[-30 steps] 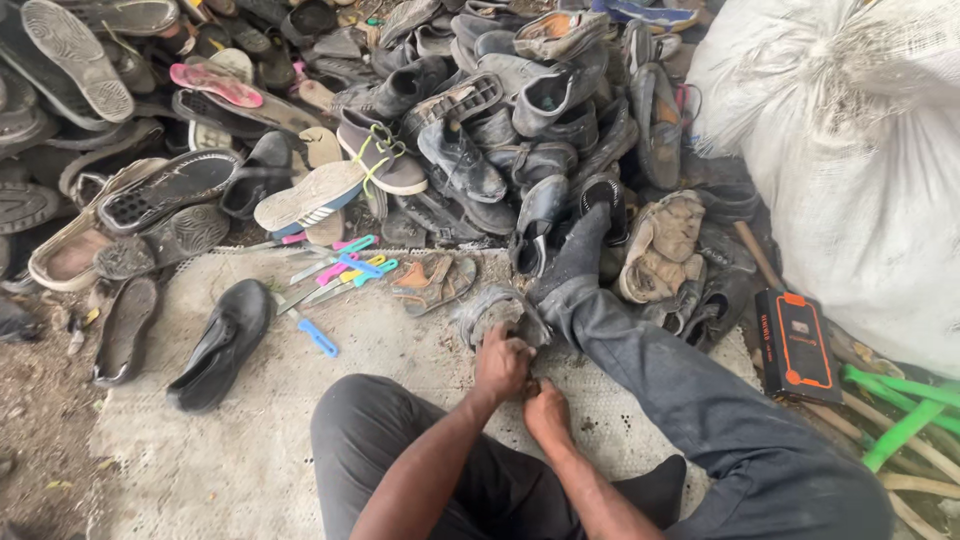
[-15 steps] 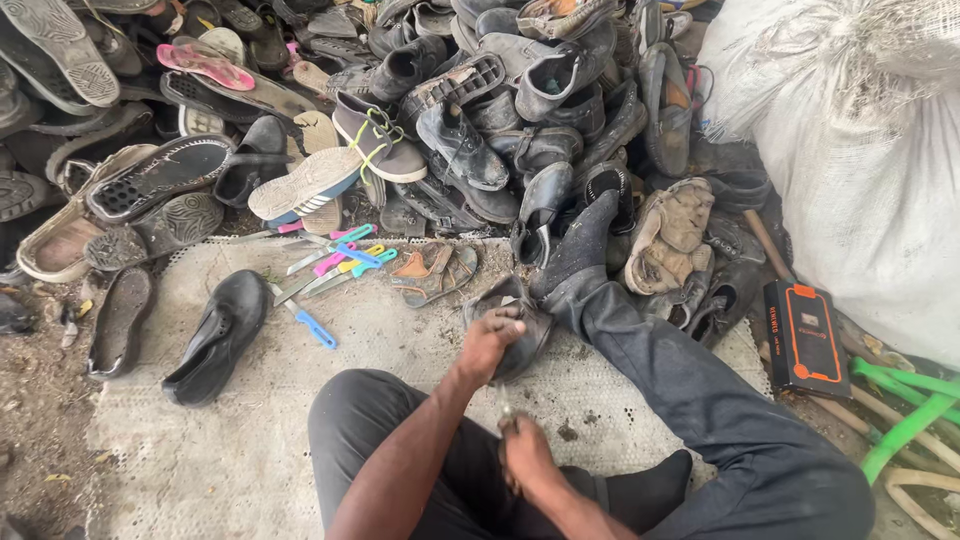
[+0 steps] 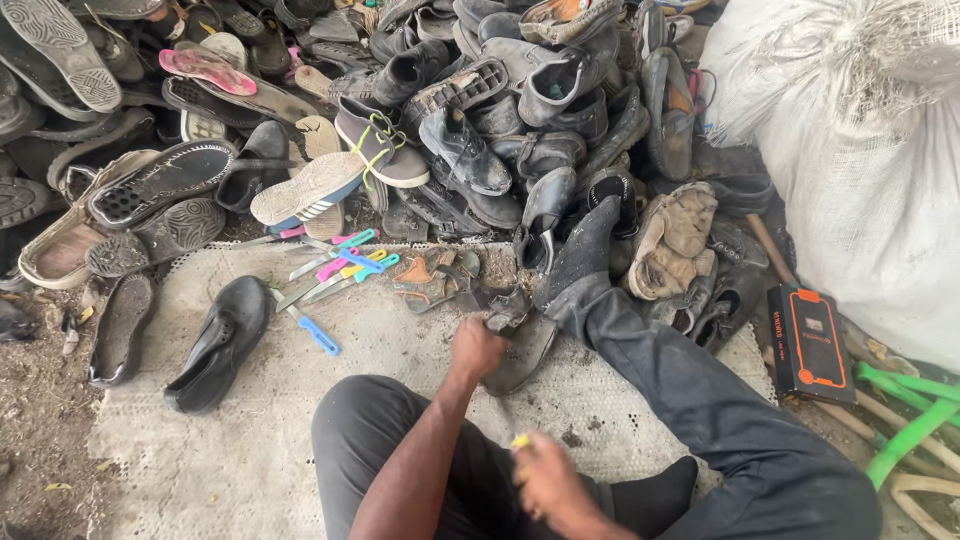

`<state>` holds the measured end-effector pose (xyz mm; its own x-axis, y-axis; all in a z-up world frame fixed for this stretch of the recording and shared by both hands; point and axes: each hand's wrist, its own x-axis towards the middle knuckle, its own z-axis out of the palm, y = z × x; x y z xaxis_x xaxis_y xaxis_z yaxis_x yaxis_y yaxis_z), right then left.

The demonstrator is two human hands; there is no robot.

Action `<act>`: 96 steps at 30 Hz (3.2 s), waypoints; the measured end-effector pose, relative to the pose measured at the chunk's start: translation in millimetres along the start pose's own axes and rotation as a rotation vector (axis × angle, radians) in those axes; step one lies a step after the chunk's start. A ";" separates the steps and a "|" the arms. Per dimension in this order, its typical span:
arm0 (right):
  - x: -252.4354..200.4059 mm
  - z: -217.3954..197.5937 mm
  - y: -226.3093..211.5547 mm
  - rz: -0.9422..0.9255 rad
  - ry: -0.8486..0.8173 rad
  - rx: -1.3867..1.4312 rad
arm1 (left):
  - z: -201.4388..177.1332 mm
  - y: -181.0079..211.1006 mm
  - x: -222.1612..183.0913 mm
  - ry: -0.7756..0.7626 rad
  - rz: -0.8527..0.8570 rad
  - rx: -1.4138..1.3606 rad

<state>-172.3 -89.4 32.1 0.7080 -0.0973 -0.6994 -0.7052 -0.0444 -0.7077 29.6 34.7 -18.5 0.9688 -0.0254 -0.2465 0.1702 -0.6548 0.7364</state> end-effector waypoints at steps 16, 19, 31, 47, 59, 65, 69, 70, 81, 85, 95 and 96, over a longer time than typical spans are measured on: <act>123.2 -40.5 -47.6 -0.702 0.364 -0.641 | -19.1 33.5 -29.8 0.040 0.018 0.238; 159.0 -29.8 -71.3 -0.580 0.384 -0.729 | -17.4 35.2 -26.4 0.036 0.065 0.309; 159.8 0.2 -6.4 -0.597 0.218 -0.609 | -19.9 8.4 -16.4 0.216 -0.073 0.181; 102.3 14.7 -97.1 -0.413 -0.056 -0.813 | -30.1 -0.9 -43.9 0.553 0.342 0.102; 16.0 -84.6 -76.6 -0.370 0.164 -0.689 | -83.2 -42.7 8.4 0.713 -0.203 -0.287; 56.0 -62.0 -79.6 -0.305 0.211 -0.873 | 1.5 -28.7 6.0 0.090 0.066 0.207; 87.0 -51.7 -47.7 -0.781 0.237 -0.656 | 3.7 -16.0 -9.1 -0.121 0.200 0.332; 88.0 -51.4 -42.7 -0.560 0.195 -0.478 | -0.5 -11.4 -9.2 -0.113 0.237 0.362; 48.9 -32.0 -58.5 -0.117 -0.080 -0.034 | -19.8 7.4 -31.4 -0.070 0.298 0.256; 48.3 -40.8 -64.6 -0.038 -0.145 0.102 | -24.0 10.3 -35.3 -0.156 0.188 0.263; 48.8 -101.1 -47.6 -0.366 0.216 -0.164 | -53.7 12.3 -15.8 0.223 0.034 0.192; 51.5 -103.8 -45.8 -0.365 0.243 -0.182 | -77.3 8.0 -12.6 0.235 0.046 0.161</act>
<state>-107.5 -195.6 38.8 0.8965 -0.2723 -0.3494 -0.4228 -0.2902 -0.8585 32.6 88.1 39.2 0.9932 0.1057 -0.0486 0.1126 -0.7692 0.6290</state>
